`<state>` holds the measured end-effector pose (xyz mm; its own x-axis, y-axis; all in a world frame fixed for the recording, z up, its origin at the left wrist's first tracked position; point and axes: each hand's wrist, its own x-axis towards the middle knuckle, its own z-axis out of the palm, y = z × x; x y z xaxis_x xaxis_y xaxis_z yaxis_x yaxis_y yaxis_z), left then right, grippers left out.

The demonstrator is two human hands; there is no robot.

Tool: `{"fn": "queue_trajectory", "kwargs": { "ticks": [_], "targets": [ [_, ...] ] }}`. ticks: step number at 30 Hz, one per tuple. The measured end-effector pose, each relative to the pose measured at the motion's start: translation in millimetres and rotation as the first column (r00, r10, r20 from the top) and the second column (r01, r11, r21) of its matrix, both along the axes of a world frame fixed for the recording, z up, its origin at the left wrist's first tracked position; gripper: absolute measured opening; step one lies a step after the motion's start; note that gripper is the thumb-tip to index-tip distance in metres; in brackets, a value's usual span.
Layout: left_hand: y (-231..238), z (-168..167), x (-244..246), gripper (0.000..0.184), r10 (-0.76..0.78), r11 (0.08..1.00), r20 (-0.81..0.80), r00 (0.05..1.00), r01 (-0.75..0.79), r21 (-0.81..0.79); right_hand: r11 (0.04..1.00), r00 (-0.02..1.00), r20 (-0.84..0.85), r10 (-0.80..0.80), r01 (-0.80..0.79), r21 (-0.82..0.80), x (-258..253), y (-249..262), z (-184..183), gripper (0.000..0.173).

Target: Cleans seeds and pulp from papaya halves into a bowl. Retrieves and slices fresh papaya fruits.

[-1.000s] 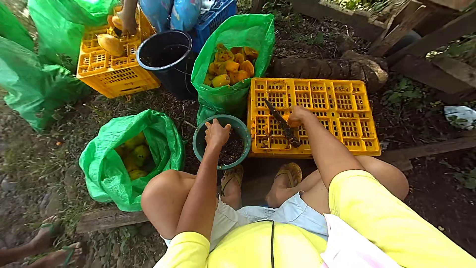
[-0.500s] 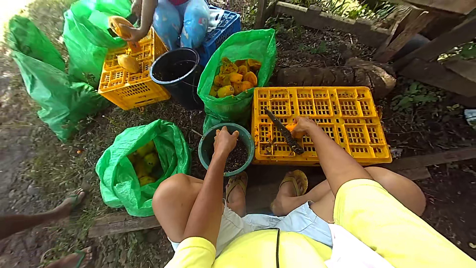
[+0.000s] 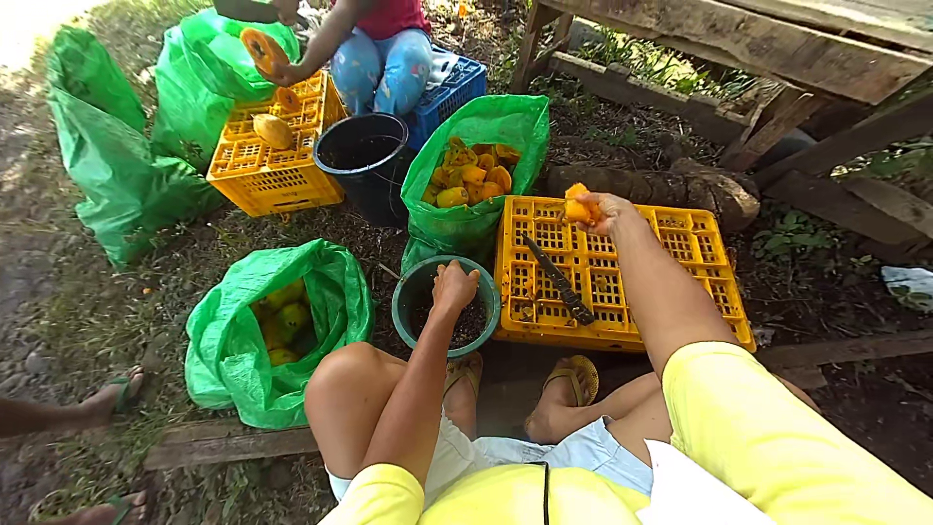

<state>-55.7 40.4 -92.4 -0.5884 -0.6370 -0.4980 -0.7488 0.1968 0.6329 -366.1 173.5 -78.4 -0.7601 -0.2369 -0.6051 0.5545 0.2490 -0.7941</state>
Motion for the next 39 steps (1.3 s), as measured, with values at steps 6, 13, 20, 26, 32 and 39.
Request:
{"fn": "queue_trajectory", "kwargs": {
  "ticks": [6,13,20,26,32,39],
  "targets": [
    [-2.8,-1.7,1.0,0.058,0.023,1.000,0.002,1.000,-0.023,-0.007,0.967,0.961,-0.141,0.238,-0.220,0.132,10.1,-60.1,33.6,0.065],
    [-1.0,3.1,-0.8,0.057,-0.021,1.000,0.012,1.000,0.021,0.001,-0.031,0.481,0.330,0.812,-0.529,0.848,105.7,16.3,-51.1,0.048],
    [-0.1,3.8,2.2,0.056,-0.019,1.000,-0.003,1.000,0.019,-0.018,0.173,0.626,0.122,0.770,-0.389,0.905,116.9,55.9,-82.8,0.048],
    [2.8,-1.2,3.6,0.057,-0.022,0.999,0.032,0.999,0.023,-0.030,0.300,0.704,0.009,0.711,-0.314,0.901,97.9,83.8,-86.1,0.046],
    [2.6,-13.1,0.6,0.054,-0.074,0.996,0.078,0.994,0.077,-0.035,0.361,0.817,-0.045,0.576,-0.204,0.910,68.1,112.8,-92.2,0.044],
    [9.7,-20.6,-13.1,0.051,-0.147,0.988,0.092,0.985,0.150,-0.033,0.490,0.610,-0.269,0.745,-0.228,0.841,76.2,72.2,-84.8,0.040]
  ]
}}
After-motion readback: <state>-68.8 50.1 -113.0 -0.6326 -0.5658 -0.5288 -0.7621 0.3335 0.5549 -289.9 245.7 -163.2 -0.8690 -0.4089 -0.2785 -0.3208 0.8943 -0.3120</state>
